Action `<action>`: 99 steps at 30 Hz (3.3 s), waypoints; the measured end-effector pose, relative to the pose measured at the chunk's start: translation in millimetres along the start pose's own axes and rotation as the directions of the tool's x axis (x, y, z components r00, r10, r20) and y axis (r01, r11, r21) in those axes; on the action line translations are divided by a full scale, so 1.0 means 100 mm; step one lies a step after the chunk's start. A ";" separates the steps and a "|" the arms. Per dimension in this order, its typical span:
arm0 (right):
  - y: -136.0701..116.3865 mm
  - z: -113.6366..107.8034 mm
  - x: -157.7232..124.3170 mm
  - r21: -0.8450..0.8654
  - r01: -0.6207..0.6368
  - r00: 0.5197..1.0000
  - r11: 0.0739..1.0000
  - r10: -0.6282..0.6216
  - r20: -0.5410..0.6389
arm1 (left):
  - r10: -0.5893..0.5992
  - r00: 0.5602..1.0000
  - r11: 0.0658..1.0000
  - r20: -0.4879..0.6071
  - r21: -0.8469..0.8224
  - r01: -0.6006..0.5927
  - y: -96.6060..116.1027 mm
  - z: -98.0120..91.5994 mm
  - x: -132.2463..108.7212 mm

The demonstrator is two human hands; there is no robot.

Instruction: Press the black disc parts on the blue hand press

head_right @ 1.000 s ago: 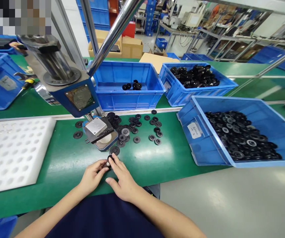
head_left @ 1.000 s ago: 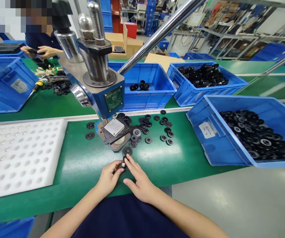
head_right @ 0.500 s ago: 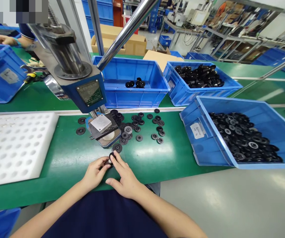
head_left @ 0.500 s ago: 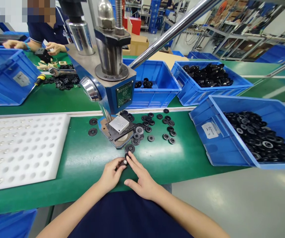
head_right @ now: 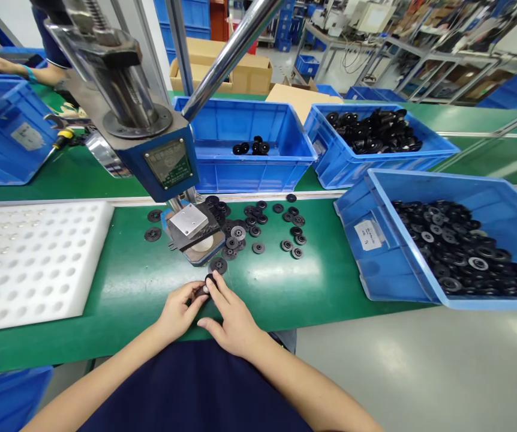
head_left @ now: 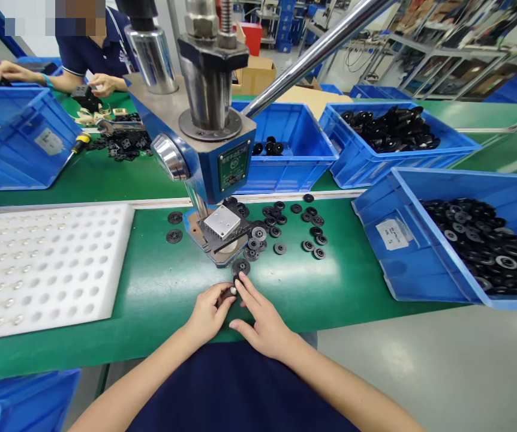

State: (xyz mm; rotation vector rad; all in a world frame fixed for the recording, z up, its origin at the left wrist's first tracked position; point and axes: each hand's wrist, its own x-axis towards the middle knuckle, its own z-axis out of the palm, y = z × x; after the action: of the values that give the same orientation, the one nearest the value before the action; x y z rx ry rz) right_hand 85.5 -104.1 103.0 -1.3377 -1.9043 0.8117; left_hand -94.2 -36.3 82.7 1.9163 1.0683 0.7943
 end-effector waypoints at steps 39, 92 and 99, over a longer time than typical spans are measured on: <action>0.38 -0.15 0.12 -0.291 -0.110 0.955 0.950 0.020 -0.296 | -0.382 0.915 0.649 0.133 -0.666 0.368 -0.01 -0.19 0.18; -0.22 -0.05 0.38 -0.129 0.118 0.955 0.985 -0.148 -0.258 | 0.136 0.989 0.983 -0.050 -0.118 -0.141 -0.03 -0.11 0.09; -0.23 -0.06 0.39 -0.119 0.108 0.959 0.987 -0.134 -0.248 | 0.173 0.983 0.977 -0.060 -0.113 -0.179 -0.02 -0.11 0.10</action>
State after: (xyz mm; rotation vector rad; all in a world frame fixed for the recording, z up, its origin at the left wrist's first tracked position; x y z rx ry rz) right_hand 67.8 -73.3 130.9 -1.3036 -1.8223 0.4593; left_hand -99.4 -23.3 88.4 1.9170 0.8679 0.9869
